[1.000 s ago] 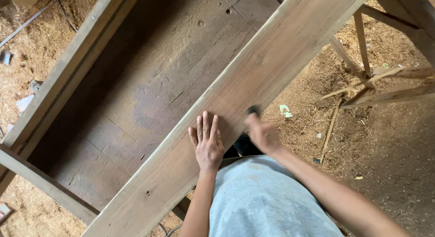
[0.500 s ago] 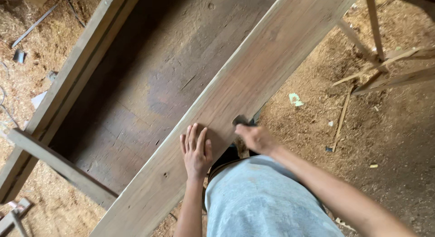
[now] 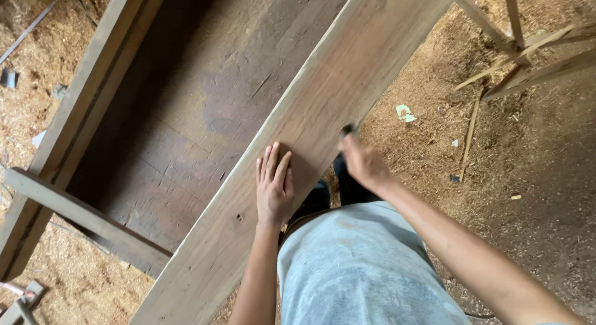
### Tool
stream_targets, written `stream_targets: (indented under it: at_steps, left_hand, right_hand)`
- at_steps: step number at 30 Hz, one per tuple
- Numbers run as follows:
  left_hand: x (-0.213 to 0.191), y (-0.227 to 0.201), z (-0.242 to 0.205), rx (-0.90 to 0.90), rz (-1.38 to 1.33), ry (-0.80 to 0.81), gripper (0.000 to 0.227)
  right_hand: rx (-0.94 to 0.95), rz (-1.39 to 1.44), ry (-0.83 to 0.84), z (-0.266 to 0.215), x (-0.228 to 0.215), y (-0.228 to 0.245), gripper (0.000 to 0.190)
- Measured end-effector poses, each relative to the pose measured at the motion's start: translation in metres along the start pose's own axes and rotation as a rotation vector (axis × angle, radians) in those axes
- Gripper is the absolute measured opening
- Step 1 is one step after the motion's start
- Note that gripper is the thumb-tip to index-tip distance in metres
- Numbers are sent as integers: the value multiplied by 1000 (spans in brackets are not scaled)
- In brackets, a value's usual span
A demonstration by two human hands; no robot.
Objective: The person sands a wooden plank using a piece of sandpaper, moving it back and forth along the surface and edges.
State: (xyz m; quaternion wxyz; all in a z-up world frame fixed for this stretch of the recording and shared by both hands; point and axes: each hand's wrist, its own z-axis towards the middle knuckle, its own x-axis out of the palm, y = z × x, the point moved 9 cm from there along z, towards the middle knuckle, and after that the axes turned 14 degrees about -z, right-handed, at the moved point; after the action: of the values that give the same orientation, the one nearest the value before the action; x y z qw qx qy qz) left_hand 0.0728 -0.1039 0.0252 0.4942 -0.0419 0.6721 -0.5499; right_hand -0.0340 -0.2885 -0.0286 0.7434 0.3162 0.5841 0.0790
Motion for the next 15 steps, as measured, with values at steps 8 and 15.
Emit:
stream_targets:
  at_steps: [8, 15]
  left_hand:
    - [-4, -1, 3, 64, 91, 34, 38]
    - [-4, -1, 1, 71, 116, 34, 37]
  right_hand:
    - [-149, 79, 13, -33, 3, 43, 23]
    - [197, -47, -60, -36, 9, 31, 23]
